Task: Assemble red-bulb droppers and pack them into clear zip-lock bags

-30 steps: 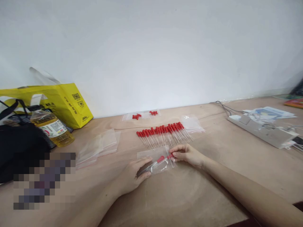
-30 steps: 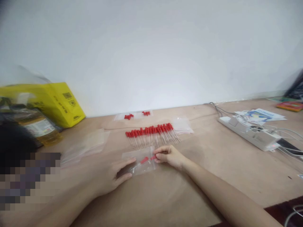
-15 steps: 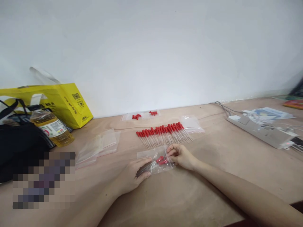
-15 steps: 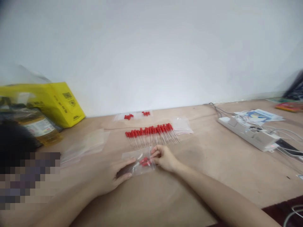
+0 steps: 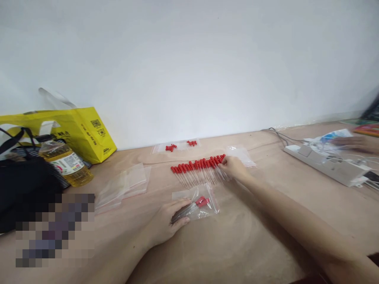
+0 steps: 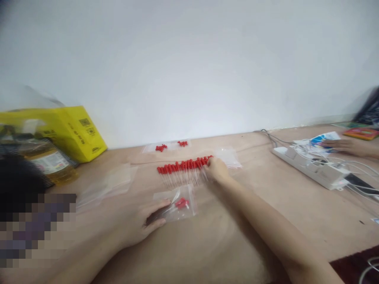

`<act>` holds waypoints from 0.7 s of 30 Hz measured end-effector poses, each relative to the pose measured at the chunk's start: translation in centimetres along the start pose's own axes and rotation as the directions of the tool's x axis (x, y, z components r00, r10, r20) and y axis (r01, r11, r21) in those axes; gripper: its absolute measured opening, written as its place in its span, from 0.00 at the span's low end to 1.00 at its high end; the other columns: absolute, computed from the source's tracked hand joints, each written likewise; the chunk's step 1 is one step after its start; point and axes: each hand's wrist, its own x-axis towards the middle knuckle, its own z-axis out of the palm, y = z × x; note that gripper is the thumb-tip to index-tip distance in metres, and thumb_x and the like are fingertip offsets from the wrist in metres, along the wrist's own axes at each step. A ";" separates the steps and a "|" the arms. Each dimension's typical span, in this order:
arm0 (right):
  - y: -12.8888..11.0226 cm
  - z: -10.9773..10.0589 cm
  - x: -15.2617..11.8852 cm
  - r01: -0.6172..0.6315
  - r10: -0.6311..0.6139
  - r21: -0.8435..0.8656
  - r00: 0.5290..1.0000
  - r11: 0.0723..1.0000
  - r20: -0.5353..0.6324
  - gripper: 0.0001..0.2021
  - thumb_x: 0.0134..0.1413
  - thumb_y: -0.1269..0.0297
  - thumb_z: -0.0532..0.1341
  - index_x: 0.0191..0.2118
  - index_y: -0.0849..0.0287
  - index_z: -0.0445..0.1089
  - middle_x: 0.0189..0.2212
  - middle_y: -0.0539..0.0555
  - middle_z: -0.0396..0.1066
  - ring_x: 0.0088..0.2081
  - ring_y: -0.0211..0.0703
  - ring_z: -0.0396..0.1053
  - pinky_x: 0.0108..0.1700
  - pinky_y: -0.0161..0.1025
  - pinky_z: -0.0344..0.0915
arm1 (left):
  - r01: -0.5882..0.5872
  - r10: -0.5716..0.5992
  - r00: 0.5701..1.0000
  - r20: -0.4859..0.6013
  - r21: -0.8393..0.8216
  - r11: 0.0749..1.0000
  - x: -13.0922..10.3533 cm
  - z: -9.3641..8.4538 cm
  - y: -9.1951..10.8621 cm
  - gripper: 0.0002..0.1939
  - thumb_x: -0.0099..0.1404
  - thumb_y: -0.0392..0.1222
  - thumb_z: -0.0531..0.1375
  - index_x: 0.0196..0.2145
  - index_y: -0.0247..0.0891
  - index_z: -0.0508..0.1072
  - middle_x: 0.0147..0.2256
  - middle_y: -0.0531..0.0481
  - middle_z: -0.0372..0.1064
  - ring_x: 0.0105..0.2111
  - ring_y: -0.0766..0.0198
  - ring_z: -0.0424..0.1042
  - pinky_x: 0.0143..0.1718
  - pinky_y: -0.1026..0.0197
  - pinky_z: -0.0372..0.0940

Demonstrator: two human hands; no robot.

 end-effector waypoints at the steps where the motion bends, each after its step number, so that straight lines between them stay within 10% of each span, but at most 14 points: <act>1: -0.1 0.1 0.7 -0.014 0.014 -0.020 1.000 1.000 0.002 0.08 0.45 0.64 0.55 0.25 0.61 0.69 0.27 0.57 0.71 0.31 0.45 0.68 0.31 0.35 0.59 | 0.004 -0.004 1.000 0.002 0.000 1.000 0.0 0.0 0.0 0.21 0.58 0.45 0.55 0.50 0.45 0.63 0.50 0.51 0.63 0.50 0.59 0.63 0.51 0.53 0.58; 21: -1.3 0.0 2.1 -0.067 0.063 0.080 0.997 0.994 0.054 0.15 0.44 0.72 0.58 0.41 0.68 0.59 0.32 0.65 0.68 0.36 0.49 0.68 0.32 0.35 0.59 | -0.015 0.015 1.000 0.025 0.002 1.000 -0.1 -0.2 0.4 0.21 0.58 0.44 0.55 0.50 0.42 0.63 0.51 0.49 0.62 0.52 0.59 0.60 0.52 0.54 0.56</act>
